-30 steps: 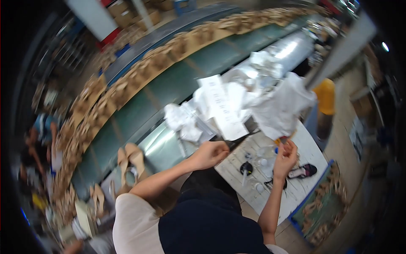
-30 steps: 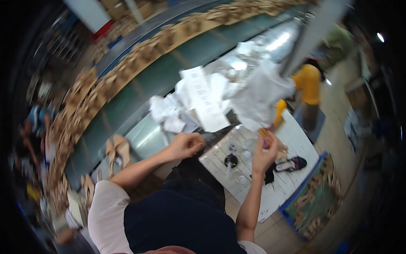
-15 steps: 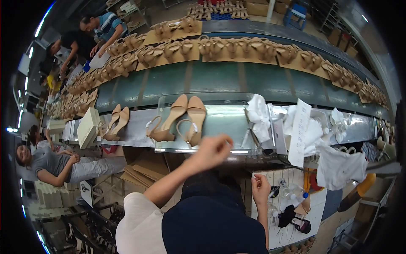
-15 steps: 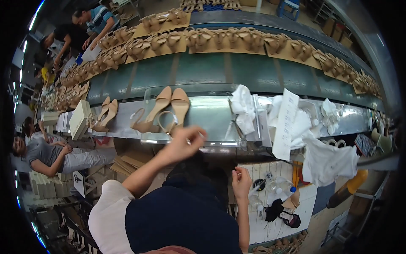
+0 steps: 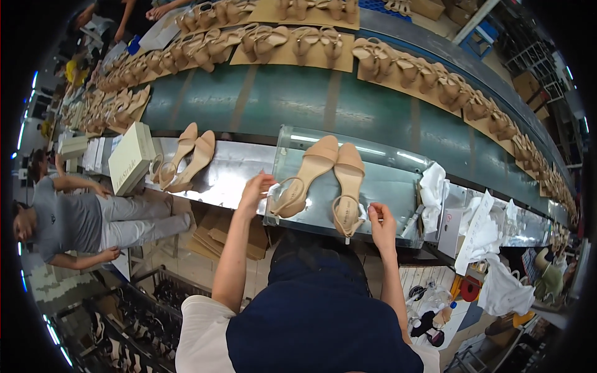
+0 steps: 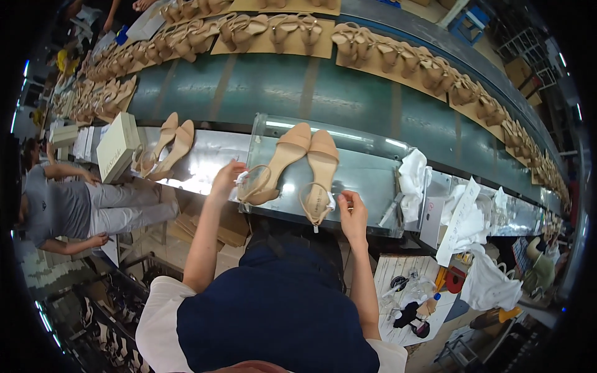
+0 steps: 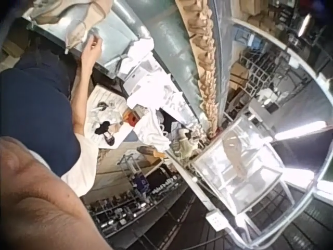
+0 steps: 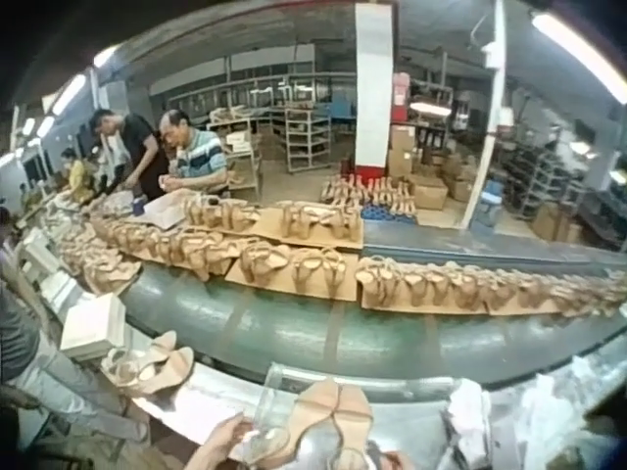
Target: Inspecting, cleaning, and organizing high-heeled shoes on a manufacturing assembly line.
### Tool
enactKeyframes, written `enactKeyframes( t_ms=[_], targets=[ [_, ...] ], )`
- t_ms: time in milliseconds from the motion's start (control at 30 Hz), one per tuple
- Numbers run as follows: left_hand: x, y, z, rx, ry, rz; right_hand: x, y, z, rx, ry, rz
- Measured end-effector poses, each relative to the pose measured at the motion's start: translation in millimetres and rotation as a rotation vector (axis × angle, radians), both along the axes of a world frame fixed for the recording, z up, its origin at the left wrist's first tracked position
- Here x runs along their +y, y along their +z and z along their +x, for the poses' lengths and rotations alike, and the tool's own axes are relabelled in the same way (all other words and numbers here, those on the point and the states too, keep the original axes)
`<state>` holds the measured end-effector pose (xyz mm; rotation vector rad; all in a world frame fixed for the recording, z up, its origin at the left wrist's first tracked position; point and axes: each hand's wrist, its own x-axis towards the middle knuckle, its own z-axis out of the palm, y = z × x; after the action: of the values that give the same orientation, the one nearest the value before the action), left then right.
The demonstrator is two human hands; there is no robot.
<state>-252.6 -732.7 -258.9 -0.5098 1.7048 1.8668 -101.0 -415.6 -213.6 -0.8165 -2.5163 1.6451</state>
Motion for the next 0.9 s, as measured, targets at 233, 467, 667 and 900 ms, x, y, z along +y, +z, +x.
enactKeyframes(
  t_ms=[233, 467, 667, 900],
  targets=[
    [26.9, -56.0, 25.1, -0.289, -0.086, 0.404, 2.5, -48.9, -12.5, -0.244, -0.085, -0.531],
    [58.5, 12.8, 29.9, -0.021, 0.115, 0.681, -14.2, -50.7, -31.4, -0.170, 0.027, -0.738],
    [94.4, 104.7, 15.1, 0.497, -0.092, 0.468, 8.4, 28.2, -41.8, 0.346, 0.021, -1.088],
    [120.1, 136.8, 15.4, 0.551, -0.054, 0.313, 30.2, 84.9, -50.3, 0.420, 0.118, -0.816]
  ],
)
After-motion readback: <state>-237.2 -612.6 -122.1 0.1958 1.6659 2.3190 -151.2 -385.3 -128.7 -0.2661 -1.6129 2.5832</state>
